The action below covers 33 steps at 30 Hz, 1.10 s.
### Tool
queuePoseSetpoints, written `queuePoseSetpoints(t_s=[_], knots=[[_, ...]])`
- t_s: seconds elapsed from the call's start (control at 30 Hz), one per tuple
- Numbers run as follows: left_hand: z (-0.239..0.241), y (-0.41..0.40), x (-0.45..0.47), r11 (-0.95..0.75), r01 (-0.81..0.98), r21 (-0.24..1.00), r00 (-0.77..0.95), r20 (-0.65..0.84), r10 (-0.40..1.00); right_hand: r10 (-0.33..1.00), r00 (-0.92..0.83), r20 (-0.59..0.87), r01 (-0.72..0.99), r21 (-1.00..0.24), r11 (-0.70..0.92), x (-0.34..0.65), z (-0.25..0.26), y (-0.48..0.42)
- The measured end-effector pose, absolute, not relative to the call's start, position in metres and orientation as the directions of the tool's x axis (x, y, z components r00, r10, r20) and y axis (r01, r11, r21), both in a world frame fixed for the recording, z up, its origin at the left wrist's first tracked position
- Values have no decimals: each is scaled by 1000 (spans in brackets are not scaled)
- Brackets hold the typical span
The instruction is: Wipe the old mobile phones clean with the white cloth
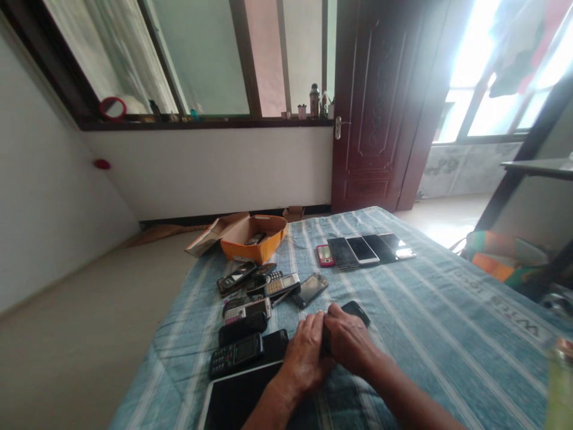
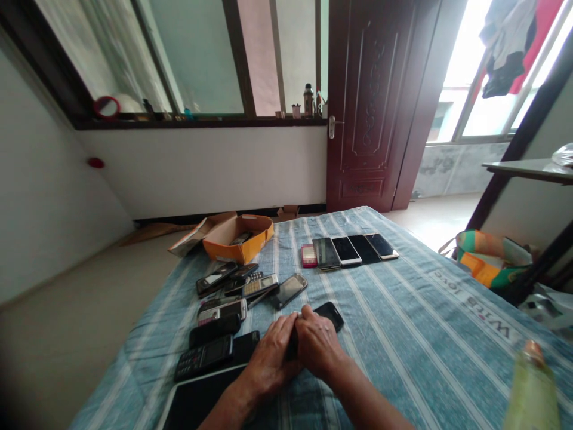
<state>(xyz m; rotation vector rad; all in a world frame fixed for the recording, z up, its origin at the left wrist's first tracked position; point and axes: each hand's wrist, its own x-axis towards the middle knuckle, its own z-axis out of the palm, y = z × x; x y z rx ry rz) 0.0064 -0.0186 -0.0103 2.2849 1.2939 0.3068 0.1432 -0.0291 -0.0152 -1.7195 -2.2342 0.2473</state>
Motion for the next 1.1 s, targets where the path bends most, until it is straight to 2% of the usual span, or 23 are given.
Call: queuePoseSetpoints(t_s=[0.2,0.37,0.53,0.77,1.1], knots=[[-7,-20,8,-394,783,482,492,-90,866,990,-78,121,957,-269,109,165,-22,-23],[-7,-21,8,-416,770,484,500,-53,864,991,15,135,951,-309,27,183,-23,-31],[-11,-21,9,-404,784,471,481,-48,876,990,-21,143,930,-360,71,181,-31,-46],[-14,-20,7,-433,793,429,499,-49,865,960,-232,159,881,-384,276,152,-36,-60],[-10,-23,9,-430,775,464,494,-20,869,982,-136,129,904,-390,176,177,-27,-54]])
